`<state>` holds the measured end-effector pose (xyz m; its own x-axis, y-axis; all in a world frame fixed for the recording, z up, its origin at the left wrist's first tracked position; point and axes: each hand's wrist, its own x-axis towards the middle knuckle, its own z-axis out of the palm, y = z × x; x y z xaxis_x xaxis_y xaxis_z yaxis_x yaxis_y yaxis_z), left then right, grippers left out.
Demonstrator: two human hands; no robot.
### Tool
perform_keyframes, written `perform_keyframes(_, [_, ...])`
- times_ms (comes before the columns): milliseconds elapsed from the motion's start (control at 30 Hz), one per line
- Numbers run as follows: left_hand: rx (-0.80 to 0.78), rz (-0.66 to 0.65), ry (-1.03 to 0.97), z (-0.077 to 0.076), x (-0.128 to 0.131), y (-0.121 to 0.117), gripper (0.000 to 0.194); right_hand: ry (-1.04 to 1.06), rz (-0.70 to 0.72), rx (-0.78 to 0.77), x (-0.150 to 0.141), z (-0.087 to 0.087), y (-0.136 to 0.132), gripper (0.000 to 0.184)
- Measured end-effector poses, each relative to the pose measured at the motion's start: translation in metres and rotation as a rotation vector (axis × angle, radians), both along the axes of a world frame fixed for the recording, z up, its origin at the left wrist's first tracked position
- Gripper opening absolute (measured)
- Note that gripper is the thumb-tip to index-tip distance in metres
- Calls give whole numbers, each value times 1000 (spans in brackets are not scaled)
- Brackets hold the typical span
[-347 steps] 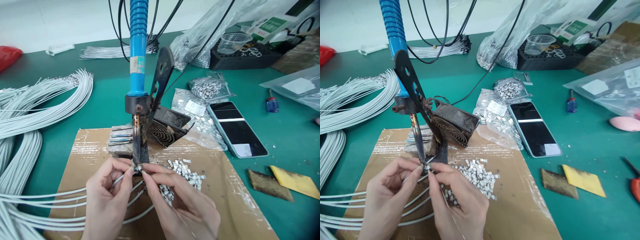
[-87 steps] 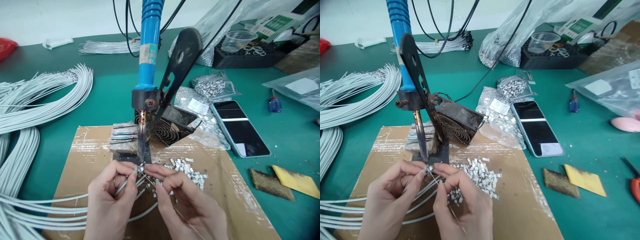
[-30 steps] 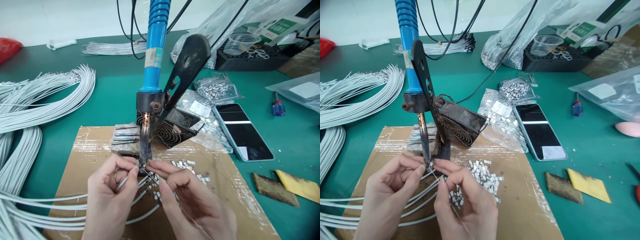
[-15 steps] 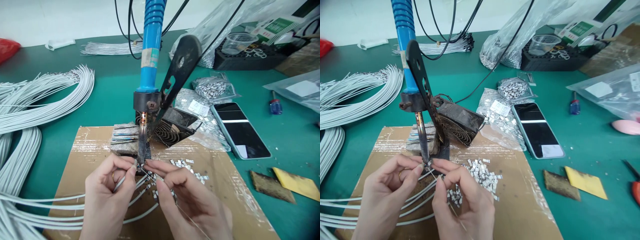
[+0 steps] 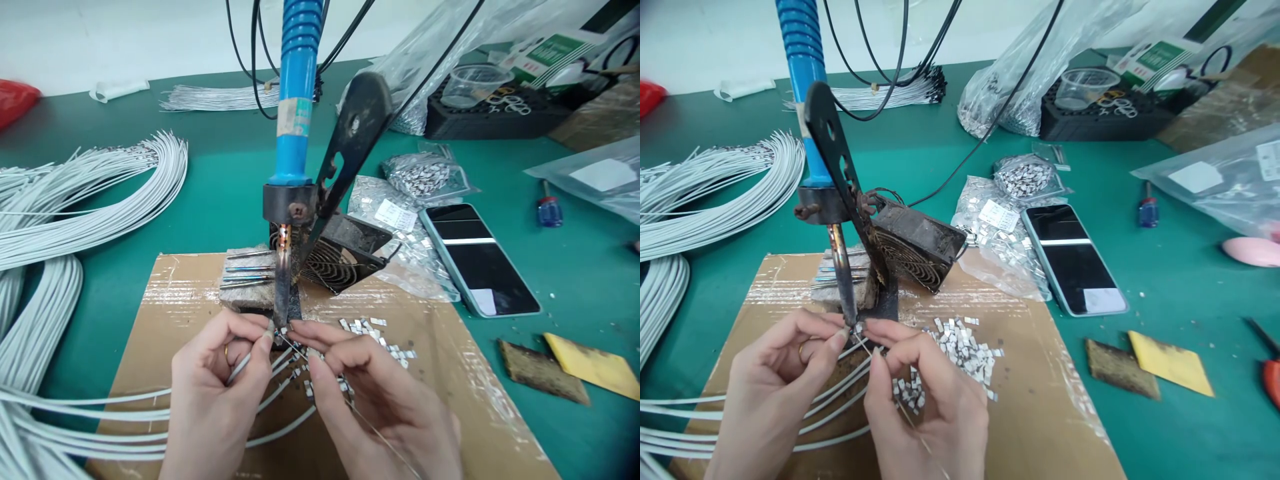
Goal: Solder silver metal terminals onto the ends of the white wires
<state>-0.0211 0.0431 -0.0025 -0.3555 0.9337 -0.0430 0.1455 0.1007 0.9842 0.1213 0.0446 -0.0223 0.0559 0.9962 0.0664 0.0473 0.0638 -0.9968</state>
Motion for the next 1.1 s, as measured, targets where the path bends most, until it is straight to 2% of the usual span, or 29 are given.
perform_keyframes(133, [-18,16,-12,-1,-1,-1,15,11,-25,-14,1,-1,0,21])
perform_keyframes(367, [-10,-4,-4,-1,-2,-2,15,16,19,-6,1,-3,-1,20])
perform_keyframes(567, [-11,-8,12,-1,-2,-2,17,46,-65,-79,-5,5,-1,21])
perform_keyframes(1100, [-36,-22,14,-1,-3,-3,17,42,-79,-63,-5,6,0,21])
